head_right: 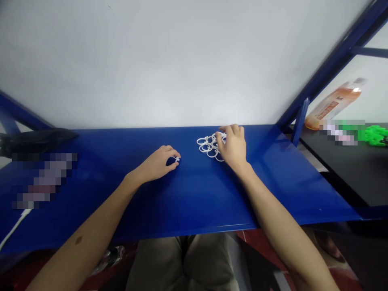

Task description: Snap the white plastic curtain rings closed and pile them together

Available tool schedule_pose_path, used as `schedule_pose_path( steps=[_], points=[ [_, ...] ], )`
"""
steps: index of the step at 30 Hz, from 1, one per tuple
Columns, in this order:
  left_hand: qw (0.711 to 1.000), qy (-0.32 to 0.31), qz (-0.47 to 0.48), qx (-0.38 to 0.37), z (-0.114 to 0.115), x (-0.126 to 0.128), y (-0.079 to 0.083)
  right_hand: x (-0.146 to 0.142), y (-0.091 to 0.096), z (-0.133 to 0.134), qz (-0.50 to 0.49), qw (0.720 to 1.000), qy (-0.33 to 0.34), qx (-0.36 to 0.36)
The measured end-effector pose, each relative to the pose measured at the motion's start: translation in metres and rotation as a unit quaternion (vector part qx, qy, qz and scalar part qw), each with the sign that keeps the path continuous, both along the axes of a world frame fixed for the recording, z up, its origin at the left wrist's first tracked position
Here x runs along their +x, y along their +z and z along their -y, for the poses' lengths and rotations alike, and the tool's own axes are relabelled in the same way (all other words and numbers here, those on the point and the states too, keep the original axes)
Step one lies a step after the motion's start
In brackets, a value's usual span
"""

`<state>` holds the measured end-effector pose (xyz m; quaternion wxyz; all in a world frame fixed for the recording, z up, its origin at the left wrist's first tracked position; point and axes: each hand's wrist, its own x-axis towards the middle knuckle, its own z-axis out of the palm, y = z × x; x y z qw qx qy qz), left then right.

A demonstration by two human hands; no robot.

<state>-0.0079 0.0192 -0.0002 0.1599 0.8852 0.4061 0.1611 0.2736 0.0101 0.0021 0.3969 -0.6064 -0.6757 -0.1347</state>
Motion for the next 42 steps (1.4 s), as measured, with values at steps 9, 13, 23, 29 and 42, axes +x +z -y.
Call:
schedule_pose_path(
  steps=[9, 13, 23, 29, 42],
  points=[
    [0.928, 0.028, 0.33, -0.171, 0.009, 0.016, 0.011, -0.06, -0.005, 0.036, -0.021, 0.931, 0.319, -0.174],
    [0.909, 0.076, 0.37, -0.177, 0.008, 0.018, 0.007, -0.065, -0.01, 0.038, -0.068, 0.934, 0.31, -0.161],
    [0.87, 0.057, 0.425, -0.242, 0.006, 0.021, -0.002, -0.066, -0.009, 0.038, -0.115, 0.927, 0.318, -0.159],
    [0.872, 0.044, 0.423, -0.242, 0.007, 0.021, -0.009, -0.064, -0.004, 0.042, -0.124, 0.908, 0.359, -0.175],
    [0.996, 0.07, 0.061, 0.005, -0.006, 0.012, -0.019, -0.026, -0.004, 0.008, -0.034, 0.983, 0.17, -0.05]
  ],
)
